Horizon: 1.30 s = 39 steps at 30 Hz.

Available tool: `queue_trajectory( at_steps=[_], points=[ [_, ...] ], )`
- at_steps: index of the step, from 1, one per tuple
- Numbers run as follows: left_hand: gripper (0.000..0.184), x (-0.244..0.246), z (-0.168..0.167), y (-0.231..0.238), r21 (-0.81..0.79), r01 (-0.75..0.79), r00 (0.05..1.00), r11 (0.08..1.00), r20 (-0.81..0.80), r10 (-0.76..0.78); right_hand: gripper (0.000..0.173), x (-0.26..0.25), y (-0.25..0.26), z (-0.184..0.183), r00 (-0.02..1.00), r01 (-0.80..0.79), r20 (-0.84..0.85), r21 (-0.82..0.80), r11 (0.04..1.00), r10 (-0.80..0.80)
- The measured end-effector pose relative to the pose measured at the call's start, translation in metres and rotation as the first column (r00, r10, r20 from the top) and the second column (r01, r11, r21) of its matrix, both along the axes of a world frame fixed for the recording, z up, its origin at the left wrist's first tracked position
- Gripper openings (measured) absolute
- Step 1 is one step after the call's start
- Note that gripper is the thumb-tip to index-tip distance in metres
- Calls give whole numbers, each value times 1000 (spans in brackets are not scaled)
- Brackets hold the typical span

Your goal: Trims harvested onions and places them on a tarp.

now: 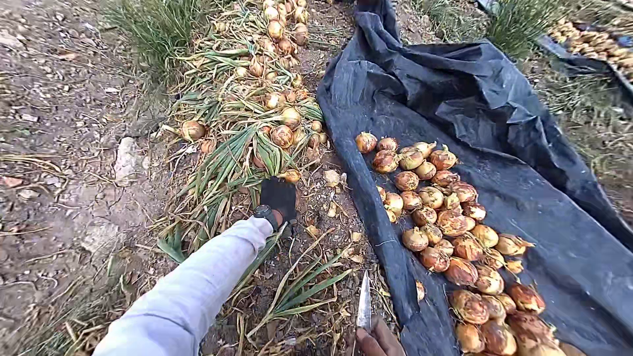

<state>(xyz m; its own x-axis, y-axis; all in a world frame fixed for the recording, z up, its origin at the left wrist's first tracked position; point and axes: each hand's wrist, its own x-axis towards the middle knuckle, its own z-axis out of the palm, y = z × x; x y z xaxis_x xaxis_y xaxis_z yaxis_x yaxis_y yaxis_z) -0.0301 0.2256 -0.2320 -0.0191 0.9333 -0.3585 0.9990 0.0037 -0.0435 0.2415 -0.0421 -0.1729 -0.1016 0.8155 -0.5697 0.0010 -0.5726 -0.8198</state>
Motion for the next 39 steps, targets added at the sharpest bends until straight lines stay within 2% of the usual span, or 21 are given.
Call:
queue_trajectory(
  at_steps=[1,3,4,6,7,9,12,15,17,19,21,24,25,27,28,30,32,33,35,37,39],
  points=[
    [82,3,-3,-10,-5,70,996,998,59,-70,19,6,-3,0,1000,24,-5,8,1000,-24],
    [88,5,-2,-50,-39,171,911,984,388,-143,22,12,-5,-3,997,80,-9,-14,997,-80],
    [89,7,1,-79,-75,195,789,978,605,-111,22,12,-4,-4,994,105,-2,-36,994,-105],
    [87,12,10,-141,-176,250,444,952,895,48,21,4,-2,-5,989,146,23,-78,986,-144],
    [88,14,15,-170,-226,280,284,933,948,144,23,-2,-1,-4,989,145,35,-75,987,-143],
    [91,14,30,-213,-304,314,69,899,952,298,40,-10,-1,-1,997,60,58,-20,998,-59],
    [89,8,56,-238,-327,431,-92,841,912,401,82,-15,-8,14,973,-169,168,71,983,155],
    [70,-7,82,-232,-386,611,-21,691,865,502,82,-17,-22,28,962,-273,95,226,935,258],
    [40,-11,96,-232,-467,667,76,580,817,571,74,-19,-34,38,969,-243,35,292,925,244],
    [33,-12,107,-236,-504,686,165,524,810,563,66,-20,-48,45,980,-181,-25,313,932,199],
    [46,-12,117,-241,-473,649,250,596,872,421,60,-21,-63,46,982,-96,-126,292,952,138],
    [57,-11,135,-245,-232,479,420,847,908,11,54,-20,-82,36,988,-76,-106,283,956,110],
    [60,-9,143,-246,-109,429,520,897,842,-146,53,-19,-88,30,993,-88,-55,290,953,109],
    [64,0,154,-251,172,390,679,905,610,-408,53,-18,-97,19,999,-45,-8,265,963,49],
    [61,4,152,-256,294,378,679,878,557,-478,54,-18,-98,16,1000,-13,5,228,974,13],
    [52,11,152,-263,350,460,569,816,589,-574,53,-17,-93,12,998,-55,28,171,984,51],
    [47,24,144,-271,213,614,495,760,647,-581,66,-19,-87,8,993,-89,88,172,981,75],
    [44,30,135,-274,135,668,477,732,677,-560,70,-25,-84,9,993,-33,120,195,980,10],
    [42,38,108,-272,41,715,464,697,719,-518,57,-37,-75,10,987,58,127,273,960,-96],
    [33,38,88,-256,-4,712,520,702,674,-524,53,-39,-66,1,965,-40,252,404,914,-70],
    [25,32,84,-223,-96,627,690,773,529,-494,61,-27,-54,-6,895,-211,445,444,871,-10]
  ],
)
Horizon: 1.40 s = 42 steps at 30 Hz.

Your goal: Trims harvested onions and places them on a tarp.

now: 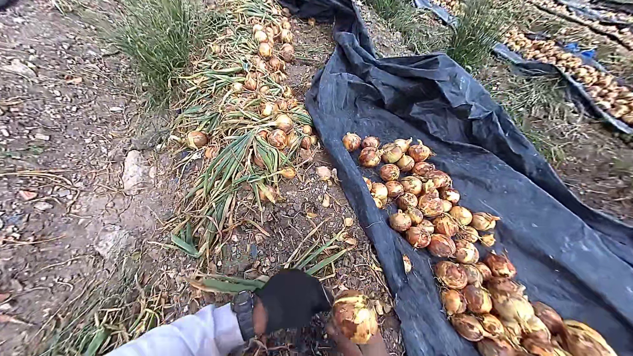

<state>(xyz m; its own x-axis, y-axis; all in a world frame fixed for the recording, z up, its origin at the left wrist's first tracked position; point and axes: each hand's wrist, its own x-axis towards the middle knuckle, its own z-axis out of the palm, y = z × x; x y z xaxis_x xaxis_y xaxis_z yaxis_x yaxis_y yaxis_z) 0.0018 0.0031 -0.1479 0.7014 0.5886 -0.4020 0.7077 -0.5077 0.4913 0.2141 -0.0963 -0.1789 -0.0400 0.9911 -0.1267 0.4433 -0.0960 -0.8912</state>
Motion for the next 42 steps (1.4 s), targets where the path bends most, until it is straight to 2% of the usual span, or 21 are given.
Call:
queue_trajectory(
  at_steps=[2,4,6,9,11,14,16,18,20,21,23,25,26,28,30,32,33,35,38,40,42],
  points=[
    [29,-18,-11,54,94,-166,969,982,-168,180,65,23,27,4,993,-27,115,31,999,23],
    [25,-46,-39,109,300,-303,909,904,-193,369,61,49,77,13,995,-5,103,42,999,0],
    [34,-65,-57,157,408,-399,826,821,-229,515,53,71,126,24,993,70,95,18,997,-71],
    [50,-83,-74,202,400,-523,649,752,-385,656,60,78,165,45,981,189,-30,-93,978,-193],
    [55,-90,-78,206,359,-545,631,757,-418,653,63,65,155,43,972,176,-139,-108,979,-190],
    [70,-89,-75,176,268,-502,755,822,-327,568,64,40,105,6,981,95,-141,-250,964,-133],
    [79,-75,-63,134,111,-460,853,881,-218,473,53,26,70,-27,978,76,-146,-405,911,-146],
    [76,-58,-50,83,-110,-436,898,893,5,439,49,14,47,-40,976,51,-153,-520,852,-152],
    [76,-43,-40,44,-399,-342,836,851,285,470,60,8,44,-34,980,-11,-176,-532,847,-98],
    [75,-38,-38,29,-536,-250,776,806,387,499,75,8,46,-26,984,-48,-172,-503,863,-46],
    [68,-30,-30,12,-725,-91,684,683,453,572,103,9,54,-1,990,-117,-124,-401,909,72],
    [60,-26,-19,6,-816,-23,655,578,424,625,111,12,58,22,980,-201,-59,-224,954,192],
    [62,-25,-13,5,-846,16,665,533,407,626,106,13,57,28,972,-237,-41,-121,964,233],
    [66,-24,1,4,-862,68,699,502,400,592,89,13,50,38,961,-275,-36,20,961,276],
    [64,-21,12,-2,-867,72,707,493,393,588,79,11,40,47,964,-264,-30,42,963,266],
    [54,-20,19,-14,-883,69,694,464,376,614,77,12,28,53,969,-241,-54,34,970,243],
    [55,-20,21,-20,-883,62,686,466,377,622,77,13,22,54,970,-232,-69,41,972,235],
    [63,-22,26,-32,-863,80,669,499,417,615,83,15,11,58,966,-235,-90,68,970,241],
    [58,-19,38,-50,-839,128,657,528,471,589,79,19,-8,71,959,-249,-102,130,960,263],
    [54,-15,48,-57,-839,74,718,539,420,555,73,21,-20,77,958,-233,-140,134,963,251],
    [50,-14,61,-54,-743,19,837,669,378,397,67,24,-30,74,949,-223,-207,88,971,236]
  ],
)
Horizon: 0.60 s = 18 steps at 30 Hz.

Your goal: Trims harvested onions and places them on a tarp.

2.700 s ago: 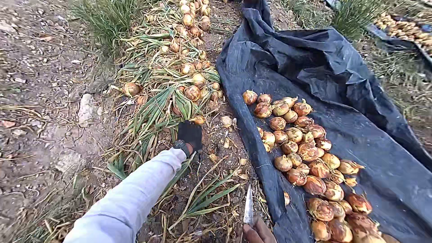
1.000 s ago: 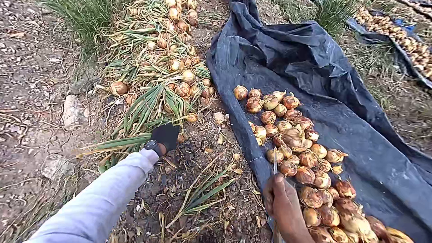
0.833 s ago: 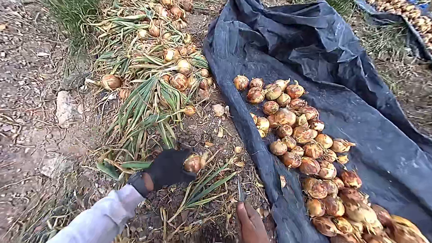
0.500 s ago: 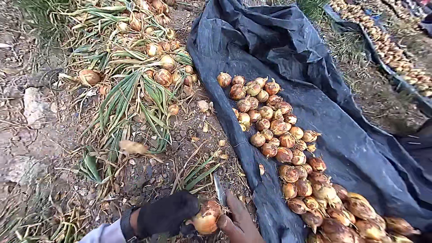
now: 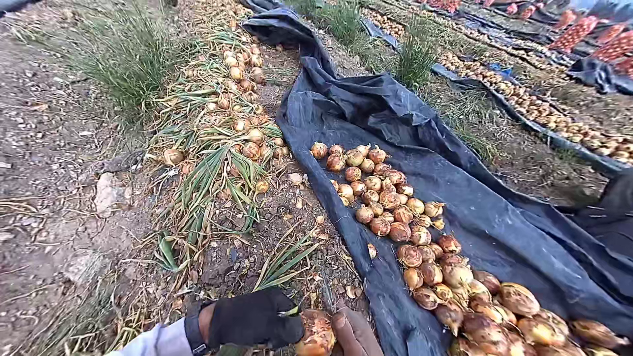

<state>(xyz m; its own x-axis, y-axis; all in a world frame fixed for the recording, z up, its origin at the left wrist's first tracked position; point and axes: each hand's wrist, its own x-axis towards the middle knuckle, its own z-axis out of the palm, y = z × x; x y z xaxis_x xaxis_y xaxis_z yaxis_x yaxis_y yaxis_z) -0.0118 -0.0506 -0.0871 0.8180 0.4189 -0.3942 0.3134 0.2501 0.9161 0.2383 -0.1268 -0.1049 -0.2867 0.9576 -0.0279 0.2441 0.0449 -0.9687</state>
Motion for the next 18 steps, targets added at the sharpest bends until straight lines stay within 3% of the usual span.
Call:
queue_trajectory(
  at_steps=[2,4,7,9,10,12,13,15,18],
  points=[
    [48,-2,11,12,224,151,980,963,-160,-117,64,3,-8,-14,999,-34,-19,-67,997,33],
    [54,0,25,22,447,309,913,839,-387,-130,60,0,-14,-31,999,-42,-31,-165,985,37],
    [65,9,34,37,630,415,760,656,-636,131,56,-9,-10,-46,994,58,-69,-295,954,-81],
    [66,4,15,53,801,240,772,549,-500,392,51,-11,1,-50,973,147,-111,-387,910,-204],
    [60,0,5,59,856,112,820,504,-366,440,50,-11,9,-56,963,185,-102,-426,885,-250],
    [43,2,-11,64,847,-33,942,531,-151,300,49,-6,28,-72,975,180,-38,-454,873,-220],
    [37,7,-22,60,816,3,974,578,-134,185,53,-4,34,-76,985,159,11,-446,881,-172],
    [34,18,-52,51,761,136,979,634,-200,30,64,-10,51,-77,977,212,76,-391,896,-198],
    [34,18,-76,47,611,203,929,765,-368,47,46,-24,77,-60,968,249,97,-321,914,-230]
  ],
)
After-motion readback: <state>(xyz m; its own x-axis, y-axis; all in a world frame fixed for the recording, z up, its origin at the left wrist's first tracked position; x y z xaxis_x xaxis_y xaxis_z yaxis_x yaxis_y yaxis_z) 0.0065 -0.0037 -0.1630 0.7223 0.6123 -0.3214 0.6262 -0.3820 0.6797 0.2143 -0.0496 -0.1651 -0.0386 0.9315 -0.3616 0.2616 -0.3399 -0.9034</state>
